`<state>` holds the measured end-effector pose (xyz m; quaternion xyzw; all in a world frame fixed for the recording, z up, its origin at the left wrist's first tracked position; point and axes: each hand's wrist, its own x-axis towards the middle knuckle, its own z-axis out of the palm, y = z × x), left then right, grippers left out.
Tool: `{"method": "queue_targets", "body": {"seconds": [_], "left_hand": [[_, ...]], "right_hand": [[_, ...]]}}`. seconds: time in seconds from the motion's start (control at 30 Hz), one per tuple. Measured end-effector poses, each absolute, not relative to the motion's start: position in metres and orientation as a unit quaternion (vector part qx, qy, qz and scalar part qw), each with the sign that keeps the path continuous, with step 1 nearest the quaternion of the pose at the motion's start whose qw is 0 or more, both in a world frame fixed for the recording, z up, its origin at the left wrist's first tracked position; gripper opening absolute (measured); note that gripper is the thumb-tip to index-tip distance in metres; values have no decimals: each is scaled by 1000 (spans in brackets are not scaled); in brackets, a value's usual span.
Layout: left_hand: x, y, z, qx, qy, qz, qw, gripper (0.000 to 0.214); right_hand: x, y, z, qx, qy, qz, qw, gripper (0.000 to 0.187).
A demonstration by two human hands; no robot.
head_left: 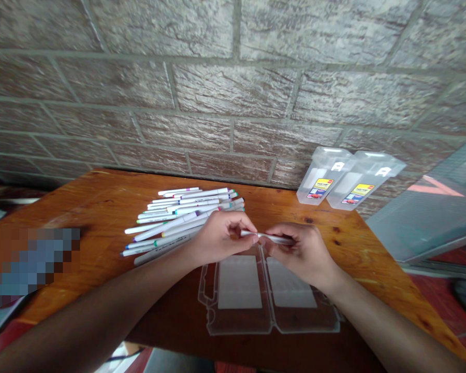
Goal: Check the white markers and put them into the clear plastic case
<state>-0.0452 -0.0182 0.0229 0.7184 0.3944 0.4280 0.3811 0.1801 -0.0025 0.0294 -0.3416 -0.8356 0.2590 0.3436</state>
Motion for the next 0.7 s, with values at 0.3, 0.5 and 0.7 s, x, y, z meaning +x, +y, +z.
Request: {"method": "queue_targets", "body": {"seconds": [0.3, 0.5, 0.7], "left_hand": [[-45, -19, 23, 710, 388, 428, 403, 25], [-47, -17, 27, 682, 394, 445, 426, 23], [-51, -13, 31, 627, 368, 484, 487, 20]], "right_hand": [[177, 0, 30, -342, -800, 339, 358, 28], [178, 3, 33, -345, -758, 403, 379, 26], [180, 7, 35, -343, -724, 438, 407, 17]]}}
